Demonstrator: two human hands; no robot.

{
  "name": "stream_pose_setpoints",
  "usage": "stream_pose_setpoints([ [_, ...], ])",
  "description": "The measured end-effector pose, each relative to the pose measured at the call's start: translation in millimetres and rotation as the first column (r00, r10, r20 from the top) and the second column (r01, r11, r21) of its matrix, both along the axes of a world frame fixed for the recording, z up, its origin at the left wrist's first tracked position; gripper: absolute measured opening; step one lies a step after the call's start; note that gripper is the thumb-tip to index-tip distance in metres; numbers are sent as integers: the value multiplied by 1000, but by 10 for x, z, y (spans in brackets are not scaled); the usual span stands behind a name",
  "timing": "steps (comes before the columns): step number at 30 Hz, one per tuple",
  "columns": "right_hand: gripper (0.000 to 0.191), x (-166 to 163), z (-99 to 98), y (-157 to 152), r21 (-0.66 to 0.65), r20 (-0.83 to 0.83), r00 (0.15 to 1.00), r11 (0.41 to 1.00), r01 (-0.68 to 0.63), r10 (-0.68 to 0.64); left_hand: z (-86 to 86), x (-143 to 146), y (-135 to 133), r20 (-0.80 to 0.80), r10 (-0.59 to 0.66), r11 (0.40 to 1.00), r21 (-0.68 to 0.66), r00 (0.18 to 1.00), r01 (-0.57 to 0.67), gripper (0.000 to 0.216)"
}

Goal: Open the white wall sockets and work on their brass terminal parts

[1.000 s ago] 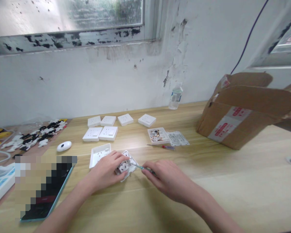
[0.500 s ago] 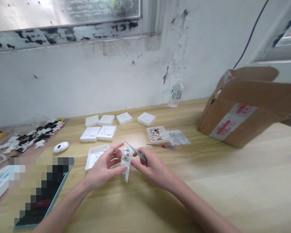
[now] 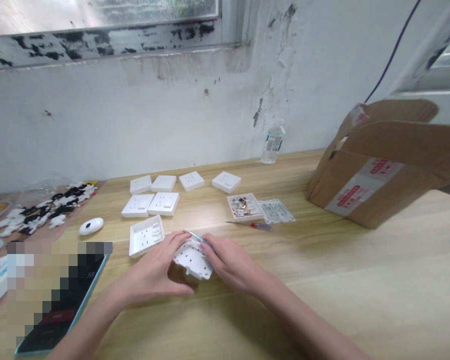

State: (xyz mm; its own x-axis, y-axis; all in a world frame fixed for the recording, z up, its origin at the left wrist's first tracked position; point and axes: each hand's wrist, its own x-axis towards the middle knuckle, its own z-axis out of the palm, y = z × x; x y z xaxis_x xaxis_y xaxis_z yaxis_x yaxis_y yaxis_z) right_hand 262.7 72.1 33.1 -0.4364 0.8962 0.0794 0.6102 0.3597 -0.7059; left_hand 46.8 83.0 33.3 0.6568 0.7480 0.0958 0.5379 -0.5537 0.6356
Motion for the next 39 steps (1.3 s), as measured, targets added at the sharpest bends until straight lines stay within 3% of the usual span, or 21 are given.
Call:
stream_pose_setpoints([
  [5, 29, 54, 64, 27, 25, -109, 994, 999, -29, 32, -28, -45, 42, -47, -15, 999, -29, 999, 13, 93],
  [8, 28, 107, 89, 47, 75, -212, 975, 994, 83, -65, -2, -90, 58, -73, -31, 999, -17, 997, 30, 100],
  [10, 27, 128, 95, 49, 28, -320, 937, 987, 161, -144, 29, -120, 57, -86, -69, 998, -8, 994, 68, 103],
  [15, 22, 77, 112, -12, -35, -532, 837, 991, 128, -127, 75, -119, 45, -130, -61, 998, 16, 990, 63, 86],
  [20, 18, -12, 103, -80, 66, -453, 892, 997, 36, -2, 38, -37, 36, -167, 16, 994, 108, 986, 3, 76],
  [25, 16, -116, 29, -107, 173, -399, 916, 978, 115, -37, 5, 22, 10, -181, 75, 984, 173, 981, -44, 77],
  [28, 17, -187, -14, -135, 342, -283, 954, 918, 198, -100, -11, 35, 2, -181, 95, 977, 205, 979, -57, 77],
  [32, 19, -233, -38, -154, 529, -163, 978, 825, 199, -132, -29, 31, 3, -172, 104, 973, 221, 980, -64, 80],
  [35, 20, -234, -37, -140, 544, -168, 977, 813, 206, -135, -22, 16, -4, -173, 71, 978, 207, 982, -35, 87],
  [39, 19, -223, -36, -108, 463, -213, 967, 857, 225, -139, 11, 4, -16, -183, 43, 984, 179, 982, -10, 87],
])
